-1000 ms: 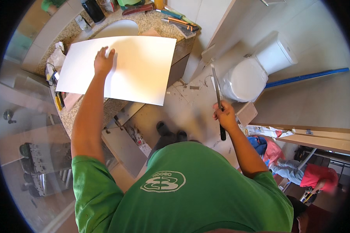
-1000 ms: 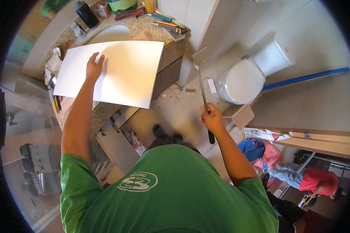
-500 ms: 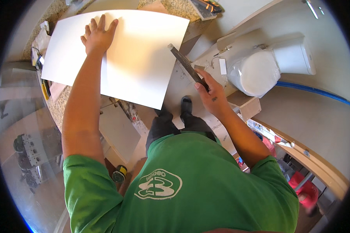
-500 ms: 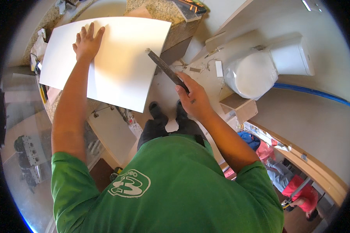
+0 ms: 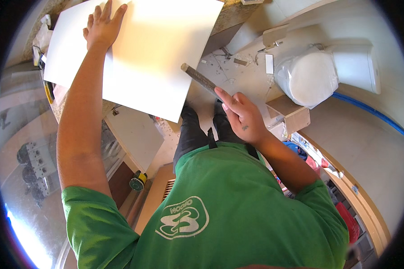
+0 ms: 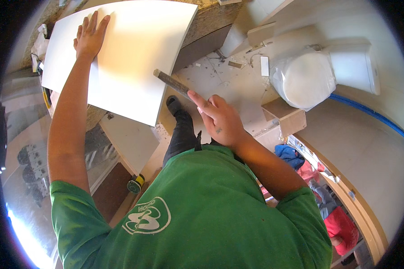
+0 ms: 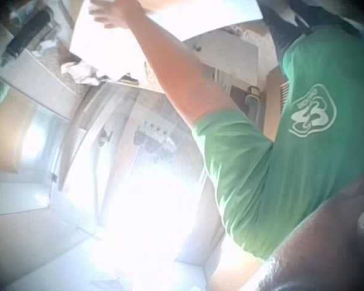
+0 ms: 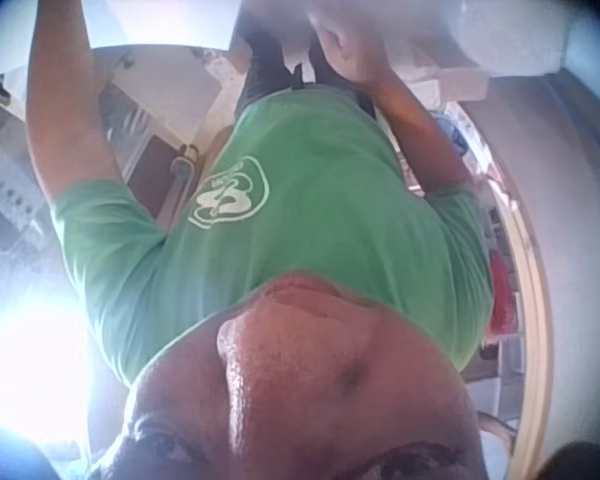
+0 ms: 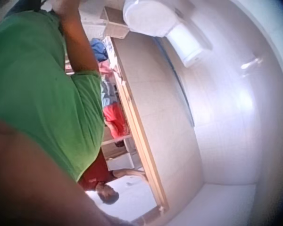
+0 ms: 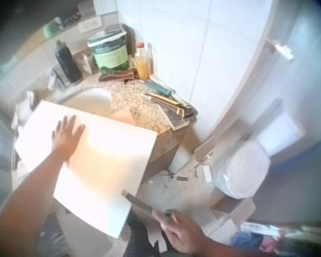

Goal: The person repeatedly smooths the edges and surface of a white rectangular panel using a flat metal tool. The panel is placed on a bathroom countertop, and the person works along the edges and face of the panel in a repetitive motion.

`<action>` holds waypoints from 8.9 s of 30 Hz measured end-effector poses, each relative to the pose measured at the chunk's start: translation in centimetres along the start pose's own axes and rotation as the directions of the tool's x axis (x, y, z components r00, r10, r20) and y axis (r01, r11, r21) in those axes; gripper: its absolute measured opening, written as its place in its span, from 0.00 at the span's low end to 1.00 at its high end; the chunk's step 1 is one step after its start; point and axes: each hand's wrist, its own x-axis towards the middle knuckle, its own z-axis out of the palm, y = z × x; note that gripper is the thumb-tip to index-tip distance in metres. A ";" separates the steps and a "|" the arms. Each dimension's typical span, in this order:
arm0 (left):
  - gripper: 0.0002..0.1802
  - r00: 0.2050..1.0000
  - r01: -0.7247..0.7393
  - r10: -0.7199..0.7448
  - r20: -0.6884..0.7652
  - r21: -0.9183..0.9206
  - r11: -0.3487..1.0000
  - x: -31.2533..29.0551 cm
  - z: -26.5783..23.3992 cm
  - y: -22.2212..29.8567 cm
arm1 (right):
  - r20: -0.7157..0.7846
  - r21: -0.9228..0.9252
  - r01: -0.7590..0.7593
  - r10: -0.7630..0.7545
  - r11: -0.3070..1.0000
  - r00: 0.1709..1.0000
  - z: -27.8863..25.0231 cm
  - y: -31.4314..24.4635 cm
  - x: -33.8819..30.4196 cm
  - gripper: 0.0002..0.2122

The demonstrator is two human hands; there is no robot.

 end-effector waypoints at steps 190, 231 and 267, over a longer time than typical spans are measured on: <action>0.47 0.998 -0.006 0.006 0.059 0.000 1.000 0.1 -0.7 0.6 | 0.051 -0.075 -0.174 0.178 0.982 0.983 -1.5 -4.0 3.1 0.28; 0.41 0.930 0.160 -0.134 0.341 -0.048 0.986 -1.6 -8.4 4.5 | -0.055 -0.125 -0.145 0.140 0.981 0.989 -0.8 -4.2 4.4 0.27; 0.46 0.994 0.002 0.017 -0.107 0.172 0.985 -0.6 0.0 0.9 | -0.144 -0.094 -0.027 0.014 0.995 0.989 -2.1 -0.2 10.0 0.29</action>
